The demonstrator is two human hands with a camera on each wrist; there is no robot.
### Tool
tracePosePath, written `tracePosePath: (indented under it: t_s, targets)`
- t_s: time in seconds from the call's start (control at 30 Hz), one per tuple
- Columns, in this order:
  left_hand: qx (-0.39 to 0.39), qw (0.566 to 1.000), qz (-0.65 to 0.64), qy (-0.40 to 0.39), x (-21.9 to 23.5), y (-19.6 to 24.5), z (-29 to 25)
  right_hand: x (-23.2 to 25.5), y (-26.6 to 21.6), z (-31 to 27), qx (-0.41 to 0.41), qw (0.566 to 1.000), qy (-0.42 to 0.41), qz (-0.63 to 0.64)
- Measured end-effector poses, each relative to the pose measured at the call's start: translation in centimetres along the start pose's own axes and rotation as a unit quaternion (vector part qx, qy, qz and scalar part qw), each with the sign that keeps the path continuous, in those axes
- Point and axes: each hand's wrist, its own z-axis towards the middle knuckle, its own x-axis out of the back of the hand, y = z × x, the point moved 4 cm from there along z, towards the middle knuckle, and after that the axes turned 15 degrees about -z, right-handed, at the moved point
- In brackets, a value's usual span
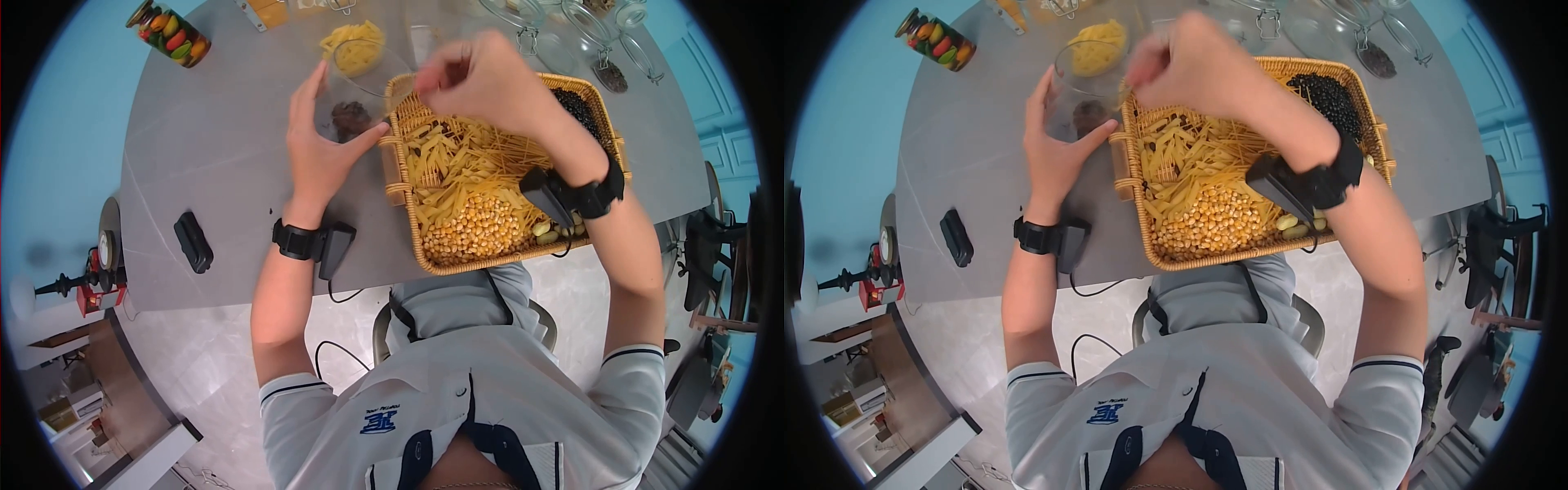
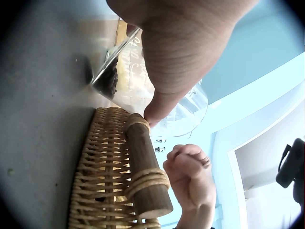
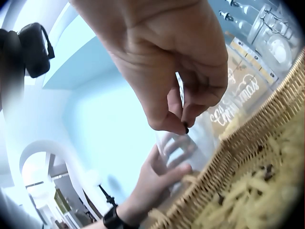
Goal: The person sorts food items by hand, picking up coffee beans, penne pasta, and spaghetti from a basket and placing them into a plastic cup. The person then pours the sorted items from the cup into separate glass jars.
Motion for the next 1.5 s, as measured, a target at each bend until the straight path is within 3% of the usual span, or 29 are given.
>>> tracePosePath:
  t_s: [0.1, 0.2, 0.4, 0.5, 0.63, 0.7, 0.9, 1.0, 1.2, 1.3, 1.5]
  targets:
    - [-0.005, 1.0, -0.001, 0.0, 0.0, -0.1, 0.0, -0.3, 0.7, 2.4, 0.023, 0.994, 0.102, 0.026]
    - [-0.004, 1.0, -0.002, -0.001, 0.0, 0.0, 0.1, -2.1, 0.2, 3.7, 0.071, 0.992, 0.093, -0.038]
    - [0.002, 1.0, 0.002, -0.008, 0.0, 0.0, -0.1, -1.4, 0.6, 3.0, 0.026, 0.995, 0.08, -0.045]
    - [0.003, 1.0, 0.011, -0.011, 0.0, 0.1, -0.1, -0.9, 3.7, 2.6, -0.031, 0.995, 0.093, -0.019]
    - [0.0, 1.0, 0.012, -0.011, 0.1, 0.2, -0.1, -2.4, 5.8, 2.0, -0.003, 0.991, 0.026, -0.132]
    - [0.003, 1.0, 0.01, -0.011, 0.0, 0.1, -0.1, -3.8, 5.9, 1.5, 0.036, 0.975, 0.003, -0.219]
    - [0.002, 1.0, 0.006, -0.011, 0.0, 0.2, 0.0, -6.5, 4.6, 1.3, 0.021, 0.917, -0.051, -0.396]
    - [-0.003, 1.0, 0.005, -0.01, 0.0, 0.1, 0.0, -6.6, 3.1, 1.1, 0.052, 0.893, -0.082, -0.44]
    - [-0.001, 1.0, 0.006, -0.012, 0.0, 0.2, 0.0, -7.0, 3.6, 0.9, 0.138, 0.88, -0.059, -0.451]
    - [-0.001, 1.0, 0.005, -0.01, 0.0, 0.3, 0.0, -6.8, 4.0, 1.3, 0.089, 0.892, -0.073, -0.438]
    - [-0.007, 1.0, 0.007, -0.008, 0.0, 0.1, 0.0, -4.2, 4.9, 1.6, 0.036, 0.95, -0.019, -0.31]
